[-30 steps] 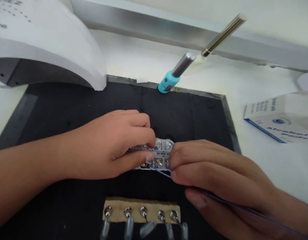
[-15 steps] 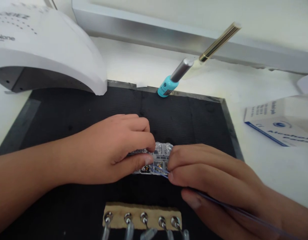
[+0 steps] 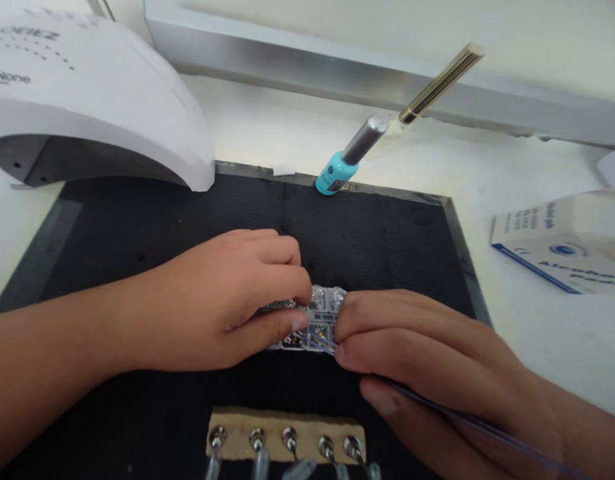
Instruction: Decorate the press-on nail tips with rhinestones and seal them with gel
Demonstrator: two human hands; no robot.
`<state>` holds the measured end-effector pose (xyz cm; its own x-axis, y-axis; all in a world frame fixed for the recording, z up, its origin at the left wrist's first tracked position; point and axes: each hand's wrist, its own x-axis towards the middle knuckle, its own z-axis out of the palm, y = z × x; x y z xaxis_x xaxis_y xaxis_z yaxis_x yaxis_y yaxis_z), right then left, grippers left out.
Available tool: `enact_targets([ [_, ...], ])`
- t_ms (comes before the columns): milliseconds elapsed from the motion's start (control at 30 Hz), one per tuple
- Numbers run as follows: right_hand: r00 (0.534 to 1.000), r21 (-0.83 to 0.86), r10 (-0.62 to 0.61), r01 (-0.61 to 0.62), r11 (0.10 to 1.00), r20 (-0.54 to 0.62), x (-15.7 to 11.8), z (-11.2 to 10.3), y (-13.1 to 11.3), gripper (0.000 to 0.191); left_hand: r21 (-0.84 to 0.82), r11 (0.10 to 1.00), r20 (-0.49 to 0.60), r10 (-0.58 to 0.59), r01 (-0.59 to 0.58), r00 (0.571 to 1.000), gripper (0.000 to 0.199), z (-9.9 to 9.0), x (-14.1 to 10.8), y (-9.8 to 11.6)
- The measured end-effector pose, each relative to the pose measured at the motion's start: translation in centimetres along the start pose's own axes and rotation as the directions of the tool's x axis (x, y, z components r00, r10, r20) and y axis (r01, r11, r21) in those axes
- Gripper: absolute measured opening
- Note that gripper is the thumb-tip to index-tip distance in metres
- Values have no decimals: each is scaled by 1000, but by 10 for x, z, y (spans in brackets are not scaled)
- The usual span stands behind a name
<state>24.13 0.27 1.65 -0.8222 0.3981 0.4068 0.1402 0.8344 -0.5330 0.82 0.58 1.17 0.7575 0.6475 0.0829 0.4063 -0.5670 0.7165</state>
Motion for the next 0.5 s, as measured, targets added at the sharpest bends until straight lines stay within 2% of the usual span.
enact_targets([
  [267,1000,-7,28,-28,1000,12,0,-2,-1,12,1,1000,-6,-2,2,1000,17,0,0,0],
  [500,1000,-44,6,-7,999,-3,-2,-2,-1,13,-4,1000,-11,-4,3,1000,18,1,0,0],
])
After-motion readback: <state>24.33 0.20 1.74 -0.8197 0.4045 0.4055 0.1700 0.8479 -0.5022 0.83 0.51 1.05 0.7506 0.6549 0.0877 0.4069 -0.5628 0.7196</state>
